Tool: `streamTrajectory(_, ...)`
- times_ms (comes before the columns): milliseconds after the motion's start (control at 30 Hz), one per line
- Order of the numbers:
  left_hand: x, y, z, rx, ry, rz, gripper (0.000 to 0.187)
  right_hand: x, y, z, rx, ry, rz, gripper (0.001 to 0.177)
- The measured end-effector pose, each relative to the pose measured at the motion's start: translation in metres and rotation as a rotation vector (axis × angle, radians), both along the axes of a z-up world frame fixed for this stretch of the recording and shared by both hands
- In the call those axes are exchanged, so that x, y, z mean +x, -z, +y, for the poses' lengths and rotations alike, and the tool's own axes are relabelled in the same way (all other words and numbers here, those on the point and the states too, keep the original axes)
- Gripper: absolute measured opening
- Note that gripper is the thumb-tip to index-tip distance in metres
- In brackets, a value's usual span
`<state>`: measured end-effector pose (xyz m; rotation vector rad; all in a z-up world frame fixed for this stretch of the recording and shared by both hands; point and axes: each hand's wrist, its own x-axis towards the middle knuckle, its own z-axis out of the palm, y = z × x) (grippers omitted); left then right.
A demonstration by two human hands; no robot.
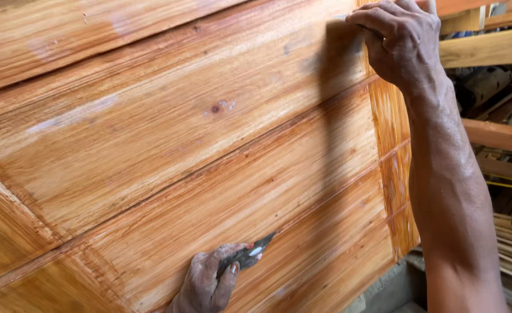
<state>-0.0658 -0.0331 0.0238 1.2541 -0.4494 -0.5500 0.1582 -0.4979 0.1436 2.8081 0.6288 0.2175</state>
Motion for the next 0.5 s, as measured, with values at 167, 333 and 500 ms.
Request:
streamTrajectory(167, 0.003, 0.011, -0.002, -0.078, 0.038, 0.019, 0.031, 0.01, 0.007, 0.008, -0.053, -0.025, 0.027, 0.025)
streamTrajectory(333, -0.001, 0.007, 0.006, -0.066, 0.052, 0.007, 0.03, -0.001, 0.005, 0.017, -0.079, -0.036, 0.074, 0.023)
streamTrajectory(500, 0.004, 0.005, 0.001, -0.053, 0.034, 0.011, 0.031, 0.003, -0.014, 0.018, 0.036, 0.206, 0.205, 0.02)
